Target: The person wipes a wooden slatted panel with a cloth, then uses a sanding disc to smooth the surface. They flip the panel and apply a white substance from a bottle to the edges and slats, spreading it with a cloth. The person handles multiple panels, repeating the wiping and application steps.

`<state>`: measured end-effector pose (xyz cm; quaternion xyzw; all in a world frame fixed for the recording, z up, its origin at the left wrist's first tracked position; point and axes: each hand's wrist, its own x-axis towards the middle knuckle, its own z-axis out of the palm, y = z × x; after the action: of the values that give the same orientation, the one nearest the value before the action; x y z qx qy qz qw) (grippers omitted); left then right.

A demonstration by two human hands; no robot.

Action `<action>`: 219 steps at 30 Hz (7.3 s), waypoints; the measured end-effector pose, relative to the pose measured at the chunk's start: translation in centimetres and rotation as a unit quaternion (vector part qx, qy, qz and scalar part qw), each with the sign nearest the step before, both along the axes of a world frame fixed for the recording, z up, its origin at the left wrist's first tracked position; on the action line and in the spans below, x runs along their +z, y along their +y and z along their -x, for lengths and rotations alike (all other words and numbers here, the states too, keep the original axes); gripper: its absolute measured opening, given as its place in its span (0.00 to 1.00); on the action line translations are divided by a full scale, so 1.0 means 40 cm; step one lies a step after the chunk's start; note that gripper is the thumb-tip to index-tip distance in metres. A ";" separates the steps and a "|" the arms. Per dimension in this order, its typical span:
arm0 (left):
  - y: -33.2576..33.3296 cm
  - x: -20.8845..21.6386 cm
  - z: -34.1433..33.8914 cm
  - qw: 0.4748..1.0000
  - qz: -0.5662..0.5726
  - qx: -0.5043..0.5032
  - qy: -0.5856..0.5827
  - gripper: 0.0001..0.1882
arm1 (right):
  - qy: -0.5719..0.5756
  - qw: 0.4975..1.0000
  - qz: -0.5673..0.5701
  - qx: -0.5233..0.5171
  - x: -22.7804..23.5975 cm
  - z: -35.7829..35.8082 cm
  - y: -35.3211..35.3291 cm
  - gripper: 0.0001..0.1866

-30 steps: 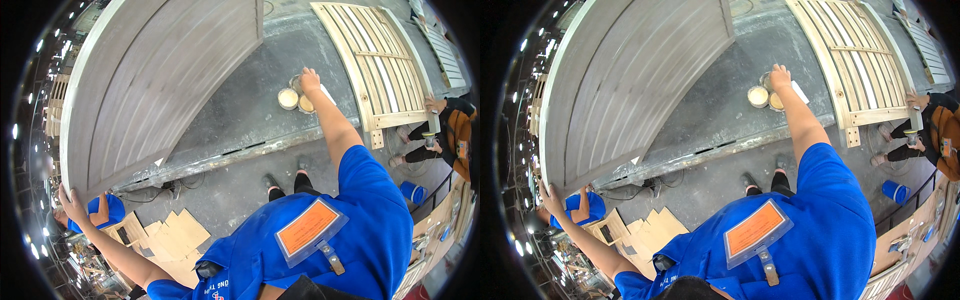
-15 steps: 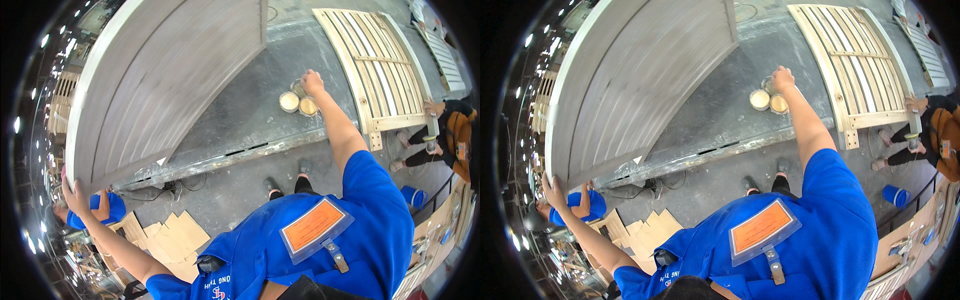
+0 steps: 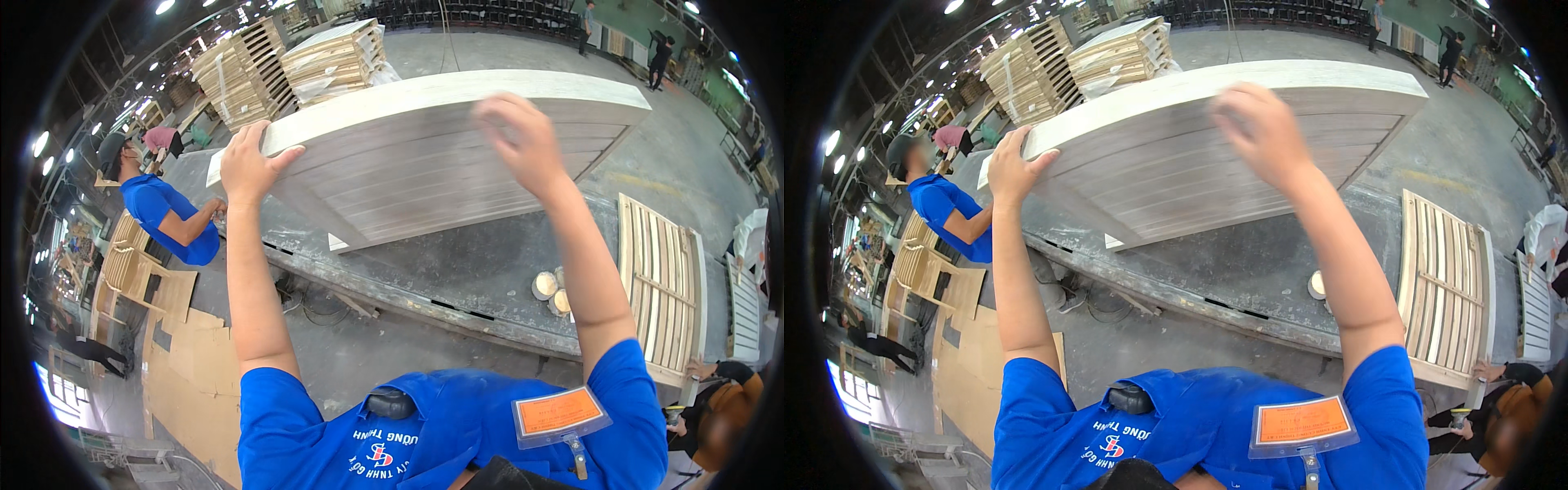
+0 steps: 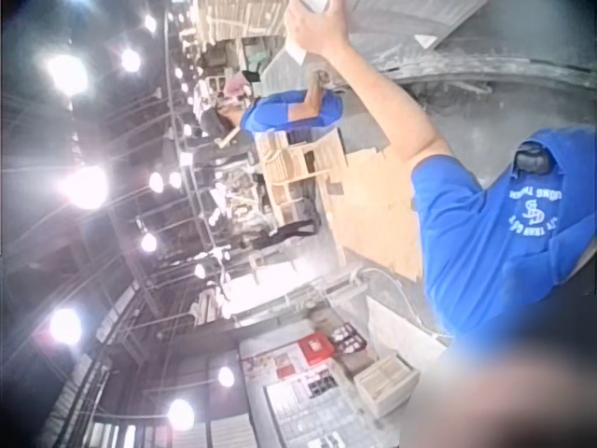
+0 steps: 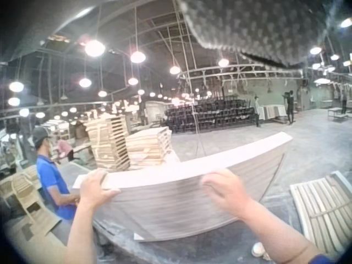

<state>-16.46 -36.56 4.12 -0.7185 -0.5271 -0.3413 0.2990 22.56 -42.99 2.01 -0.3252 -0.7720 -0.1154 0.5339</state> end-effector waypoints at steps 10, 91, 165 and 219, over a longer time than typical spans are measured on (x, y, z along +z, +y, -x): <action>-0.019 -0.004 0.006 0.999 -0.037 -0.011 -0.017 0.42 | -0.195 0.981 0.023 -0.004 0.087 0.267 0.153 0.04; -0.238 -0.423 -0.726 0.830 0.196 -0.501 0.146 0.35 | 0.674 0.318 0.108 -0.658 -1.140 -0.640 -1.336 0.16; 0.109 -0.039 0.380 0.999 -0.045 0.013 -0.022 0.33 | 0.791 0.394 0.187 -0.430 -1.833 -1.490 -1.502 0.18; 0.058 -0.079 0.157 0.996 -0.083 0.017 -0.013 0.51 | 0.246 0.909 0.294 0.166 0.071 0.303 0.215 0.16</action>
<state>-22.74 -34.23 0.96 -0.6778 -0.5124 -0.3881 0.3568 10.44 -34.37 4.83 -0.3524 -0.6581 0.2907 0.5986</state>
